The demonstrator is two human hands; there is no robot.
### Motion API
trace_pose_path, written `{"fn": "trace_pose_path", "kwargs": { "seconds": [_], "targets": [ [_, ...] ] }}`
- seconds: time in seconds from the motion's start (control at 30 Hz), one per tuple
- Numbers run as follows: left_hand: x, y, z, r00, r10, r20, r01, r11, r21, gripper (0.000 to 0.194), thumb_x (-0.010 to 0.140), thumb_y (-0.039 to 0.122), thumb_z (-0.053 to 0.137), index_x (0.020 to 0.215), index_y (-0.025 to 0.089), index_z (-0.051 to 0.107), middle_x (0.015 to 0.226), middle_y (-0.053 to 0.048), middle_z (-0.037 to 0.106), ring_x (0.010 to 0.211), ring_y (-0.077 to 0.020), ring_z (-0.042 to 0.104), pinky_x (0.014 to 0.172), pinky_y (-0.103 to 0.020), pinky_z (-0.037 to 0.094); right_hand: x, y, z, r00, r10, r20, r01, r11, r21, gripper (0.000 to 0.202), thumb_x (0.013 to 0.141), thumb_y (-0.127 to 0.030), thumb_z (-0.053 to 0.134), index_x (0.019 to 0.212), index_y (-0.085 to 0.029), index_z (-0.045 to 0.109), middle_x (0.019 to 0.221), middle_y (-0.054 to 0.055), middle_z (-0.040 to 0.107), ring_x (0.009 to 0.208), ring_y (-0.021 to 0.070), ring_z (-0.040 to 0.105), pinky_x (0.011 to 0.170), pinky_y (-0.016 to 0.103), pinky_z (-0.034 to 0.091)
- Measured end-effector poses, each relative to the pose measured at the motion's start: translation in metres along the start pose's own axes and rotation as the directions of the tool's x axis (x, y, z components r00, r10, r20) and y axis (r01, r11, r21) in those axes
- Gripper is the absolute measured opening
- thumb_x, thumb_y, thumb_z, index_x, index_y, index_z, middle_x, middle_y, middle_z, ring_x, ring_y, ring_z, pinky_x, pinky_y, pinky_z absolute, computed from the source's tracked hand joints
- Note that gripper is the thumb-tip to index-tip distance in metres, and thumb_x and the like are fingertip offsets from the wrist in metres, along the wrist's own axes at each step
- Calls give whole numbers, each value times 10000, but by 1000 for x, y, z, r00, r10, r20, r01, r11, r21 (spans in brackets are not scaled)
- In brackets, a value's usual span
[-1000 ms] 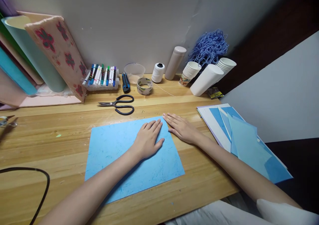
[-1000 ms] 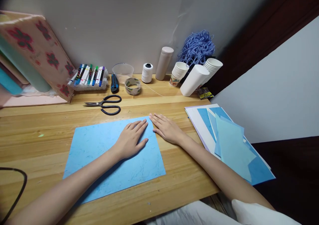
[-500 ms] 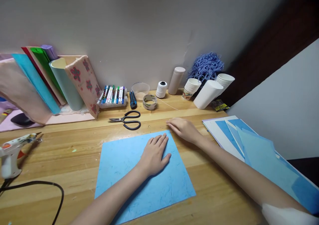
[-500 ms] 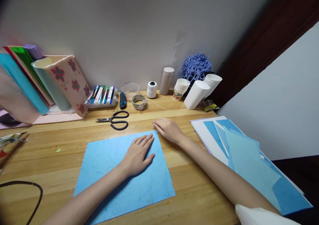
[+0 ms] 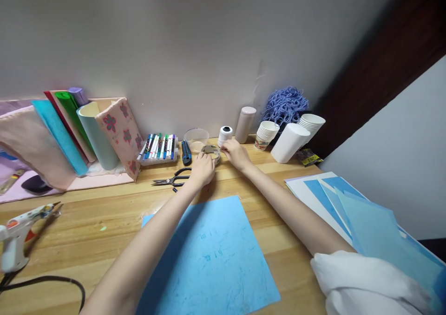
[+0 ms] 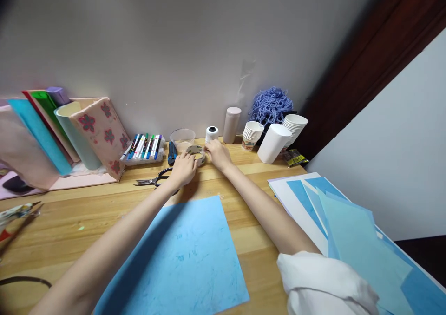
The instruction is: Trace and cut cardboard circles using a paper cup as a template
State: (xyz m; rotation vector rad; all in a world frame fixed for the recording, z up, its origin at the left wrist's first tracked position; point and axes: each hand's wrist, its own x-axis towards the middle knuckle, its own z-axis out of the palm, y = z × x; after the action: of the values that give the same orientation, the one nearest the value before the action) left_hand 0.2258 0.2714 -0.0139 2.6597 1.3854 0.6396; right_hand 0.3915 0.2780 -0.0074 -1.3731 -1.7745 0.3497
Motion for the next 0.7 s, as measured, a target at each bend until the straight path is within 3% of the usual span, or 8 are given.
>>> {"fn": "trace_pose_path", "kwargs": {
  "seconds": [0.13, 0.23, 0.3, 0.37, 0.43, 0.47, 0.57, 0.7],
  "targets": [
    [1, -7, -1, 1000, 4, 4, -3, 997, -76, 283, 906, 215, 400, 974, 62, 628, 1029, -206, 650, 1100, -319, 519, 949, -480, 390, 0, -12, -9, 984, 174, -42, -162, 965, 205, 63, 808, -216, 560, 793, -166, 596, 868, 90, 636, 865, 210, 576, 832, 375, 442],
    [-10, 1, -19, 999, -25, -39, 18, 985, -172, 319, 936, 244, 359, 1100, 87, 583, 1141, -173, 628, 1152, -281, 500, 984, -449, 381, -20, -31, -20, 961, 269, 59, -272, 892, 362, 192, 806, -356, 561, 819, -168, 597, 806, 62, 645, 752, 161, 604, 711, 305, 486],
    [-27, 11, -38, 996, -65, -64, 38, 933, -357, 361, 966, 297, 297, 1150, 122, 553, 1180, -134, 618, 1128, -225, 532, 974, -385, 407, -43, -48, -28, 937, 316, 149, -348, 819, 455, 271, 775, -442, 589, 810, -174, 603, 780, 41, 639, 710, 131, 598, 679, 272, 487],
    [-52, 23, -56, 990, -142, -23, 80, 674, -735, 347, 942, 378, 386, 1123, 143, 566, 1151, -114, 633, 1063, -195, 581, 939, -332, 438, -69, -69, -32, 870, 385, 307, -491, 635, 596, 313, 691, -461, 689, 795, -177, 609, 773, 15, 620, 686, 99, 576, 671, 239, 474],
    [-80, 33, -72, 973, -220, 68, 161, 436, -885, 339, 850, 412, 563, 1062, 151, 597, 1084, -98, 658, 992, -189, 610, 893, -306, 460, -92, -91, -33, 785, 413, 462, -614, 417, 670, 329, 617, -417, 777, 771, -175, 616, 757, -10, 594, 676, 75, 546, 666, 210, 452],
    [-93, 36, -78, 961, -248, 120, 209, 371, -905, 326, 809, 413, 616, 999, 148, 622, 1015, -87, 676, 940, -185, 622, 861, -297, 470, -102, -102, -32, 758, 407, 510, -646, 354, 676, 323, 600, -390, 800, 755, -171, 619, 746, -17, 583, 680, 71, 535, 666, 204, 444],
    [-130, 41, -90, 927, -299, 228, 317, 300, -900, 269, 759, 409, 665, 788, 142, 656, 787, -53, 685, 780, -167, 626, 763, -279, 484, -127, -128, -23, 755, 361, 548, -654, 348, 672, 283, 620, -352, 802, 744, -166, 629, 744, -18, 581, 708, 82, 532, 682, 216, 441],
    [-168, 35, -97, 885, -328, 330, 415, 237, -879, 289, 744, 432, 665, 721, 144, 665, 729, -45, 684, 736, -157, 623, 724, -271, 481, -150, -141, -3, 828, 235, 510, -552, 505, 664, 246, 680, -345, 761, 827, -180, 651, 818, 10, 625, 762, 123, 568, 704, 266, 467]
  ]
}}
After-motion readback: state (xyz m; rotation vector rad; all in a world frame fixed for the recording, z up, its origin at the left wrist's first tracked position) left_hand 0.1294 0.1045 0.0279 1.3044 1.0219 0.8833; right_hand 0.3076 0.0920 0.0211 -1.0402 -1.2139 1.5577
